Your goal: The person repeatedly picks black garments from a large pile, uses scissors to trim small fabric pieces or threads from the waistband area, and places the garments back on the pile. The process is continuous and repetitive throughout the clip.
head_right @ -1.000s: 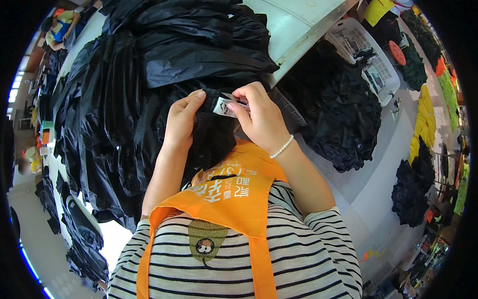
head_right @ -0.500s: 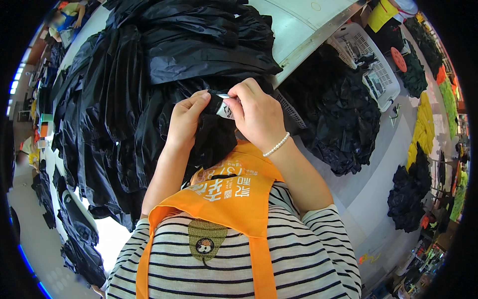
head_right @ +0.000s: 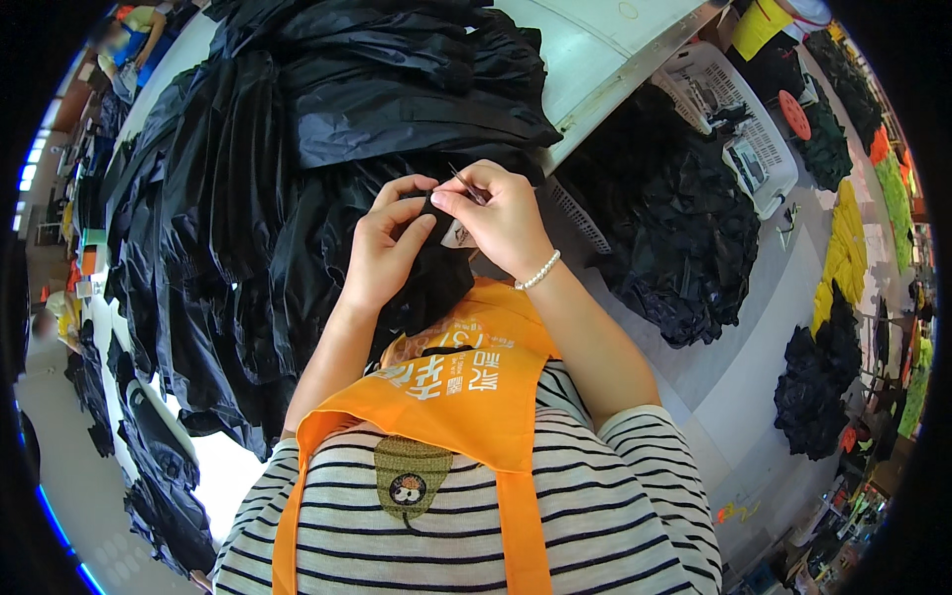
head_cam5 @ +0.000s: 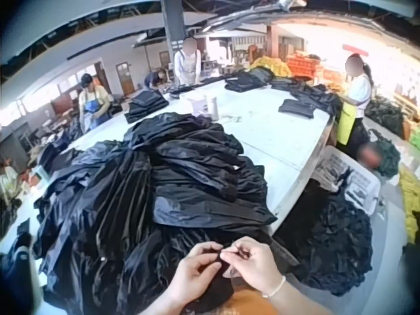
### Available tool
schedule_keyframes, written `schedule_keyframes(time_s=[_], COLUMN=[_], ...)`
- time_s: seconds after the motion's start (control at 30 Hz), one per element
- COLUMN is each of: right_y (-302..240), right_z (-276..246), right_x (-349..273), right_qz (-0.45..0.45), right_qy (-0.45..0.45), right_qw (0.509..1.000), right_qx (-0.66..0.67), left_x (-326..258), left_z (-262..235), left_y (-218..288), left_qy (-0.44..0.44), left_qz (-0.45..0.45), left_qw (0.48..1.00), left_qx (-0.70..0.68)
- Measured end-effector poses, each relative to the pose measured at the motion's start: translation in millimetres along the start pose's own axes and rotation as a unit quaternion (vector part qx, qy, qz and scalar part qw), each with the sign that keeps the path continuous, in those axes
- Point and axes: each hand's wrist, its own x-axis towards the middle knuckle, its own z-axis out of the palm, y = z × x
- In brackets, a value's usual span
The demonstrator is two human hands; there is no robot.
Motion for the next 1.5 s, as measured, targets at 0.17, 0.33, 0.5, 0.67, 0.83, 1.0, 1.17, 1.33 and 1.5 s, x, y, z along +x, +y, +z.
schedule_keyframes(time_s=[0.17, 0.33, 0.5, 0.67, 0.83, 1.0, 1.17, 1.33, 1.5], right_y=[-1.5, 6.7, -9.8, -16.4, -18.1, -20.5, -19.1, -22.1, -24.2], right_z=[3.0, -7.3, -39.5, -27.5, -13.8, -10.9, -15.2, -11.4, -9.6], right_x=[-2.2, 3.7, -10.3, -25.6, -16.5, -11.5, -10.8, -9.3, -6.6], right_qz=[0.078, 0.025, 0.063, 0.015, -0.048, -0.064, -0.063, -0.061, -0.062], right_qy=[0.003, 0.043, -0.021, -0.055, -0.036, -0.043, -0.057, -0.063, -0.065], right_qw=[0.995, 0.999, 0.990, 0.983, 0.979, 0.974, 0.977, 0.983, 0.975], right_qx=[0.058, -0.009, -0.126, -0.174, -0.193, -0.212, -0.198, -0.162, -0.203], left_x=[-4.5, -5.9, -5.4, -2.9, -2.6, -4.6, -6.1, -5.9, -6.6], left_z=[2.3, 7.7, 4.6, 10.2, 11.0, 10.9, 11.6, 12.4, 13.3], left_y=[-14.3, -18.2, -12.0, -12.4, -9.8, -14.4, -16.4, -16.9, -18.2], left_qy=[-0.001, 0.039, 0.061, 0.064, 0.048, 0.048, 0.049, 0.042, 0.043], left_qz=[-0.050, -0.079, -0.115, -0.091, -0.077, -0.077, -0.064, -0.062, -0.055], left_qw=[0.996, 0.980, 0.959, 0.962, 0.966, 0.971, 0.975, 0.976, 0.977], left_qx=[-0.080, -0.179, -0.250, -0.251, -0.241, -0.221, -0.206, -0.202, -0.199])
